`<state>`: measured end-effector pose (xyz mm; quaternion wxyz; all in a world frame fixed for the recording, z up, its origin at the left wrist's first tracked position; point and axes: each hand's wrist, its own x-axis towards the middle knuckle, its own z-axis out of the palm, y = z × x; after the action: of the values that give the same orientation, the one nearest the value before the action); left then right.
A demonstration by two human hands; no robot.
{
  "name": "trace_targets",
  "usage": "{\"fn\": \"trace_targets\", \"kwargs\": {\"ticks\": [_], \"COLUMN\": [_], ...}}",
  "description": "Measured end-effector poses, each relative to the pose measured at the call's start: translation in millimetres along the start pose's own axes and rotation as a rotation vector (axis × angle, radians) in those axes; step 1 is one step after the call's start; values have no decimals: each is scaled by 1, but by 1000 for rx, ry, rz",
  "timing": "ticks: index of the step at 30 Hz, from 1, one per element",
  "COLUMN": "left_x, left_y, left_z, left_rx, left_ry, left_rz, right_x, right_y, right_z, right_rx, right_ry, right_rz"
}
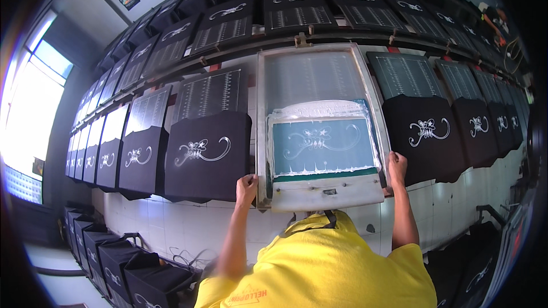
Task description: The person performs screen printing on black shirts by pulling a squeegee across a screen to apply ink, then lifting and moving the printing frame to subsequent shirts on a production line.
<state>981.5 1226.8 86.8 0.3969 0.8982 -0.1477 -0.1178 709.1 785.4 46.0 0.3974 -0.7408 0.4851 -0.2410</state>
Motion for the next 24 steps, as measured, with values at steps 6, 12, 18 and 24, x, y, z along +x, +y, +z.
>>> {"fn": "trace_targets", "kwargs": {"ticks": [6,12,18,24], "left_x": [-2,-11,-24,-15], "left_y": [-12,-12,-13,-75], "left_z": [8,10,-34,-115], "left_rx": [-210,-209,-166,-215], "left_ry": [52,152,143,205], "left_rz": [-99,-133,-112,-82], "right_x": [13,-5,-44,-106], "right_y": [-7,-7,-34,-84], "right_z": [4,-8,-2,57], "right_rx": [73,5,176,158], "right_ry": [-24,-4,72,77], "right_rz": [133,144,97,103]}}
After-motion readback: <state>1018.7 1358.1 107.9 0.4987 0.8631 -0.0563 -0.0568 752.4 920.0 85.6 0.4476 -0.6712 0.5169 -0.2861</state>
